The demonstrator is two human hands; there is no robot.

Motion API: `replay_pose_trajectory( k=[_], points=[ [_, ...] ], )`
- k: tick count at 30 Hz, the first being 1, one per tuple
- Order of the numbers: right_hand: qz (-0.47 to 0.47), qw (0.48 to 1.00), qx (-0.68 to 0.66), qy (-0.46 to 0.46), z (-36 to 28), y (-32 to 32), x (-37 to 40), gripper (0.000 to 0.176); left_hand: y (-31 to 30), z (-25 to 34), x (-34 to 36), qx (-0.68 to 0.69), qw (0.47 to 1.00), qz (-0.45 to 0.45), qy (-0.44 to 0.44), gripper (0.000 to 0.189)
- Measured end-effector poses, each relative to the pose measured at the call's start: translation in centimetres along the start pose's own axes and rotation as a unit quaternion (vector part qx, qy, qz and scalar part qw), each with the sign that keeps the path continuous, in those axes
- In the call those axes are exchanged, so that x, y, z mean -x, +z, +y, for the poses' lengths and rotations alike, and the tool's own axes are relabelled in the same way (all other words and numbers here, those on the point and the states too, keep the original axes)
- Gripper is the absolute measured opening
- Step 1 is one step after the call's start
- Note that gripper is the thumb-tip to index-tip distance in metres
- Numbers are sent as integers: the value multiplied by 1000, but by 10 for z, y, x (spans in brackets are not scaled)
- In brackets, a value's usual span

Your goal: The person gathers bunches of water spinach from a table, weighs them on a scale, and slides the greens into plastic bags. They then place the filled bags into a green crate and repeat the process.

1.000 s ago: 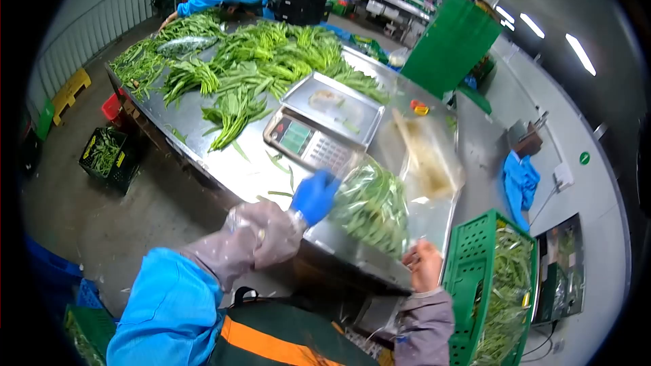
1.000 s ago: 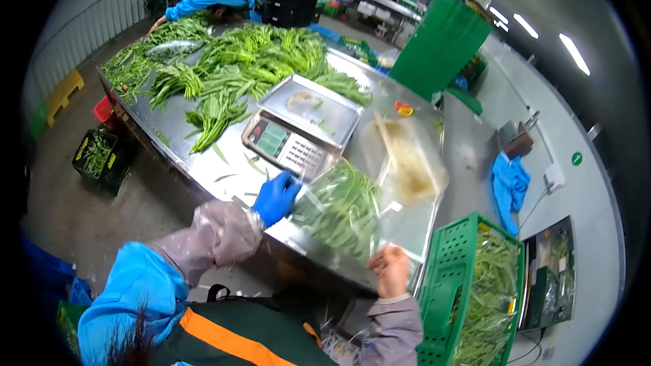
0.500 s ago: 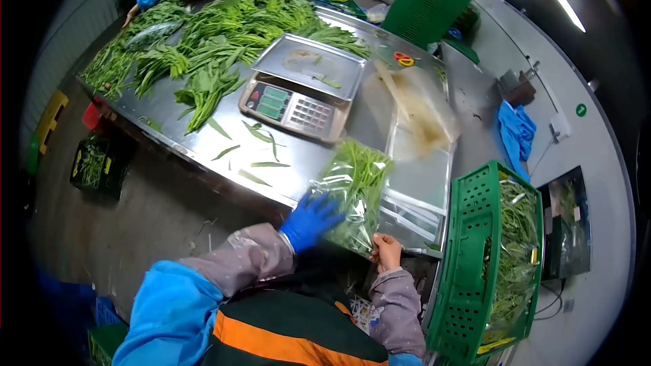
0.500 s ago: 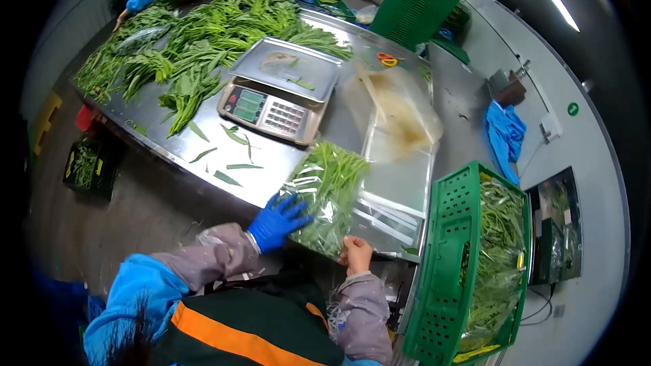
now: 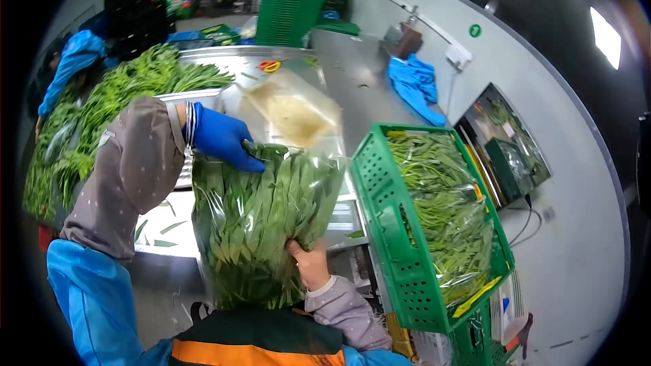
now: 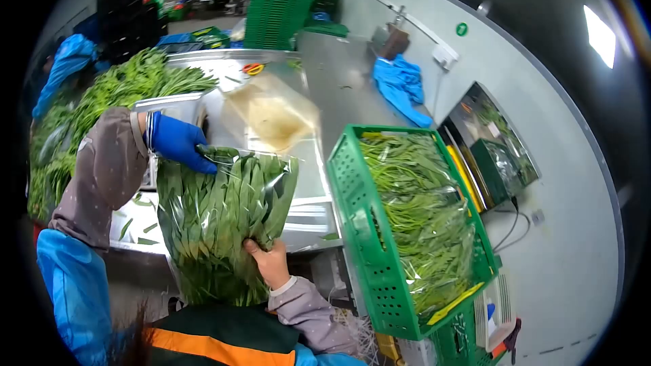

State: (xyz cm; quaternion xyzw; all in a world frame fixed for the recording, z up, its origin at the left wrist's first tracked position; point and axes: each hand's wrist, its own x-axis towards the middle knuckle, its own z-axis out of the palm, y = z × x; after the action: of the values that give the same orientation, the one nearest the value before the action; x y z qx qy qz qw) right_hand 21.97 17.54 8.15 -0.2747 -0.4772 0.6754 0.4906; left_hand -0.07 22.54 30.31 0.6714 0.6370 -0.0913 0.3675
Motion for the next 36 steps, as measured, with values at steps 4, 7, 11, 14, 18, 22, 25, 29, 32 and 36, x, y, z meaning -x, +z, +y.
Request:
replay_pose_trajectory(
  k=[4,7,11,14,18,22,25,29,32,36],
  points=[
    [119,988,103,-9,-85,-41,-26,27,-40,-10,-35,142,971,122,146,56],
    [249,966,58,-35,-157,-119,-63,26,-53,-8,-44,241,908,238,247,42],
    [277,952,-55,-116,-219,-243,-98,43,-21,-24,-81,178,935,186,246,37],
    [459,884,-16,-82,-192,-342,-123,48,10,-5,-100,113,963,96,226,43],
    [642,722,242,87,-111,-396,-139,59,43,44,-139,44,933,169,314,52],
    [439,878,102,160,-153,-346,-97,53,70,118,-180,61,864,255,430,57],
    [355,872,300,155,-191,-326,-66,47,78,175,-202,-8,874,240,422,67],
    [235,556,768,-213,-242,-304,-99,51,101,241,-236,-102,895,250,355,88],
    [207,500,827,-154,-229,-323,-160,53,118,261,-278,-180,894,262,315,98],
    [239,561,792,3,-177,-367,-200,55,133,247,-305,-194,914,228,274,104]
  ],
)
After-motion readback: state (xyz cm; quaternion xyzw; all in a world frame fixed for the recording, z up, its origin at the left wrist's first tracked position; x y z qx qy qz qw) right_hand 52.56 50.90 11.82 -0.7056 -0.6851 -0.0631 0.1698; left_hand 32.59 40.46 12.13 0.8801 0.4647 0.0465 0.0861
